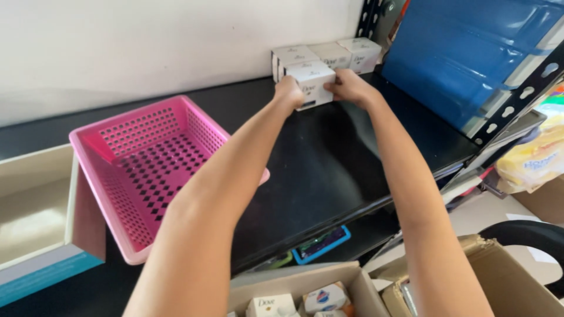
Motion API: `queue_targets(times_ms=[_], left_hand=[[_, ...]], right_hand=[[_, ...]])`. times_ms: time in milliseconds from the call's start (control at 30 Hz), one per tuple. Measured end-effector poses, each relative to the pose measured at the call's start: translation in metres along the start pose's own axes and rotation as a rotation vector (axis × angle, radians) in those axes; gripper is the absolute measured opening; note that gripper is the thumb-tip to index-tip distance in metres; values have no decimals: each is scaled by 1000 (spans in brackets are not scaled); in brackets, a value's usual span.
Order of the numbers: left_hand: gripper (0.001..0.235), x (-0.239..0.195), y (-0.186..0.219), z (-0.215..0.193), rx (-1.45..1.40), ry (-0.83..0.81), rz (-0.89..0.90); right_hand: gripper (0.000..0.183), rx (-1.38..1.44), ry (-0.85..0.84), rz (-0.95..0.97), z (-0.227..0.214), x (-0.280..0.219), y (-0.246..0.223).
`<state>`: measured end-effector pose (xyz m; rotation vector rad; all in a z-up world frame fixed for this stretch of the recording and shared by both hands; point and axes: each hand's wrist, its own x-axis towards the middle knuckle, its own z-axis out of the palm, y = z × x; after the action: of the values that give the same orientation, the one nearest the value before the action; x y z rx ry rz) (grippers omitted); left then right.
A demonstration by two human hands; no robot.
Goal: Sorting personal care products from boxes and organizing them on a shelf.
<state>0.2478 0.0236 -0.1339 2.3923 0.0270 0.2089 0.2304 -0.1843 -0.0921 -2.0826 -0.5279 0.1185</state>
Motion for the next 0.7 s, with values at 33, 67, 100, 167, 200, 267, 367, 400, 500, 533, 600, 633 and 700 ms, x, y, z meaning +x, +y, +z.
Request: queue_targets(times_ms=[33, 67, 100, 167, 200, 267, 367, 400, 500, 533, 600, 633, 700], left_hand=[[42, 2, 1, -1, 8, 19, -17], [42, 6, -1, 0, 8, 18, -18], [44, 10, -3, 1, 14, 54, -2], [46, 16, -8, 2, 23, 84, 3], [47, 20, -9, 2, 74, 64, 24], [48, 24, -11, 3, 123, 37, 39], [43, 17, -12, 6, 173, 17, 65], [52, 13, -9, 2, 131, 21, 27], [59, 16, -12, 5, 49, 52, -25], [58, 20, -13, 7, 9, 81, -35], [69, 11, -6, -1, 29, 60, -34], [80, 5, -3, -4, 50, 39, -35], [87, -2, -1, -8, 44, 21, -43]], right_hand=[[26, -22, 16, 9, 0, 3, -1], [26, -21, 15, 11, 0, 10, 6], [26, -24, 35, -6, 1, 17, 12], [27, -20, 46, -15, 6, 23, 24], [32, 25, 74, -50, 8, 24, 28], [36, 72, 96, -78, 12, 23, 32], [44, 139, 121, -90, 16, 17, 32], [43, 132, 127, -94, 16, 15, 29], [42, 134, 137, -93, 21, 10, 21], [42, 141, 144, -93, 20, 9, 18], [41, 151, 152, -89, 20, 7, 12], [41, 162, 160, -85, 21, 5, 10], [37, 134, 168, -87, 24, 2, 12]])
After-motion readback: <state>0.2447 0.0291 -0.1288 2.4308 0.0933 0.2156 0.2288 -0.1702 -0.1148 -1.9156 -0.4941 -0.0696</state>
